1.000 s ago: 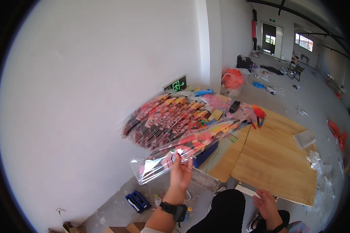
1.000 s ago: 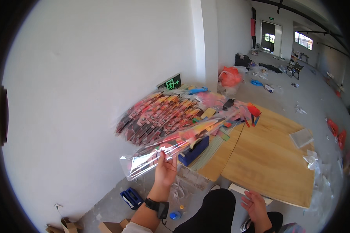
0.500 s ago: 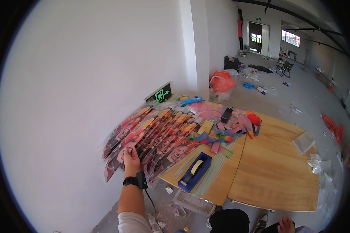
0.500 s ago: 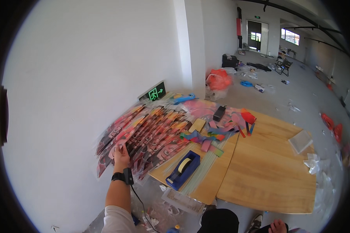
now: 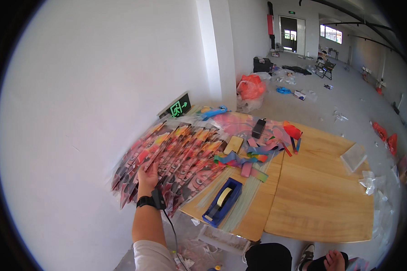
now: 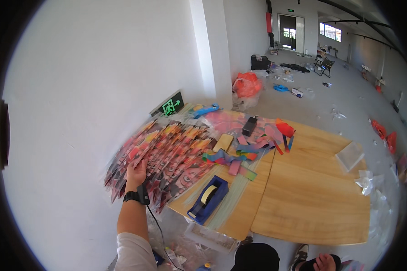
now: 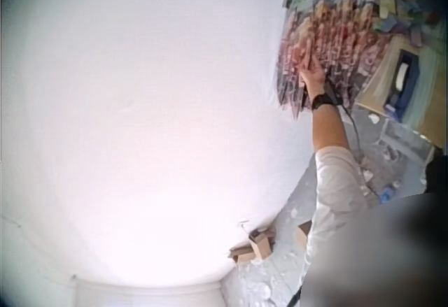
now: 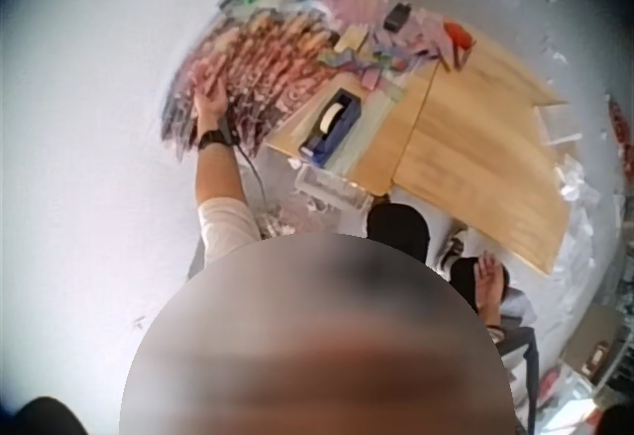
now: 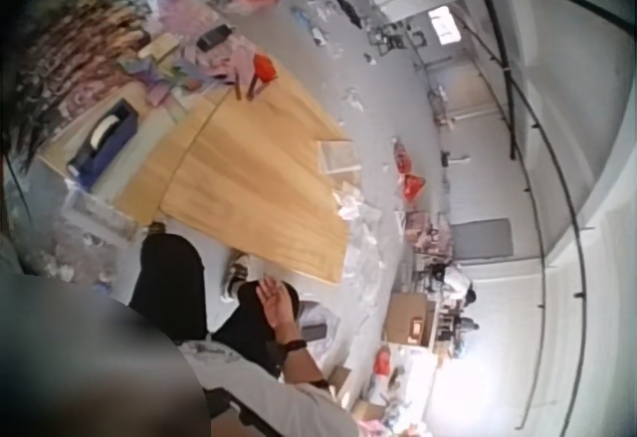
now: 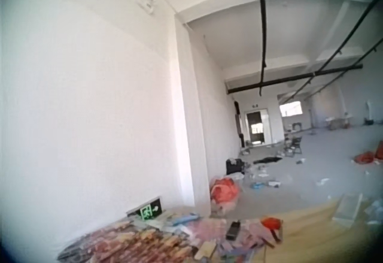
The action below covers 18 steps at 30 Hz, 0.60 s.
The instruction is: The person is assembling a kite by attaching support rods and tape to the kite fabric.
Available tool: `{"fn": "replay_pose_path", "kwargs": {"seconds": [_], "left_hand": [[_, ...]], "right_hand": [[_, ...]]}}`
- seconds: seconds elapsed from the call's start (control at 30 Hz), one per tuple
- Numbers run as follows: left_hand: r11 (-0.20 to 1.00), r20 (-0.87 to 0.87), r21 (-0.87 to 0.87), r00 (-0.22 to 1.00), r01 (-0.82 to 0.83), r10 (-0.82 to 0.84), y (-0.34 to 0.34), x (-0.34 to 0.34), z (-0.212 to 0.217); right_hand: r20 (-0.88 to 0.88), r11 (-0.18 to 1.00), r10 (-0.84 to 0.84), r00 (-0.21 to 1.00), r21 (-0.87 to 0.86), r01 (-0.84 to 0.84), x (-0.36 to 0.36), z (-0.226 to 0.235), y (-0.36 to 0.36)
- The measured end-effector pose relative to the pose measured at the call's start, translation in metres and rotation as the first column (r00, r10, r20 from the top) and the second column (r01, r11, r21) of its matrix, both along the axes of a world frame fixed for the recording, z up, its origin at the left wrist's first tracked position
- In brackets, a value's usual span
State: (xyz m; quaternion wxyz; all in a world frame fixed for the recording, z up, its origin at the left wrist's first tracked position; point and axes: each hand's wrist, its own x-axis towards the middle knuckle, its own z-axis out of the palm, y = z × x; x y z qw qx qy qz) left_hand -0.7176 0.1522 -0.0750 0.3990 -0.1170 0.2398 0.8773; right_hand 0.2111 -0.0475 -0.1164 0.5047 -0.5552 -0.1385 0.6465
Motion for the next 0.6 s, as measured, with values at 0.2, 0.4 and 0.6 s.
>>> {"fn": "replay_pose_path", "kwargs": {"seconds": [0.2, 0.4, 0.6], "left_hand": [[0.976, 0.130, 0.029, 0.967, 0.217, -0.219, -0.023, 0.030, 0.020], [0.951, -0.144, -0.306, 0.985, 0.047, -0.095, -0.060, 0.074, -0.004], [0.437, -0.613, -0.531, 0.685, -0.726, 0.393, -0.160, 0.086, -0.070]], "right_hand": [[-0.019, 0.998, 0.058, 0.998, 0.021, -0.058, -0.008, 0.003, 0.004], [-0.043, 0.996, 0.087, 0.995, 0.023, -0.086, -0.014, 0.005, 0.007], [-0.062, 0.996, 0.079, 0.995, 0.053, -0.076, -0.011, 0.003, 0.001]]}}
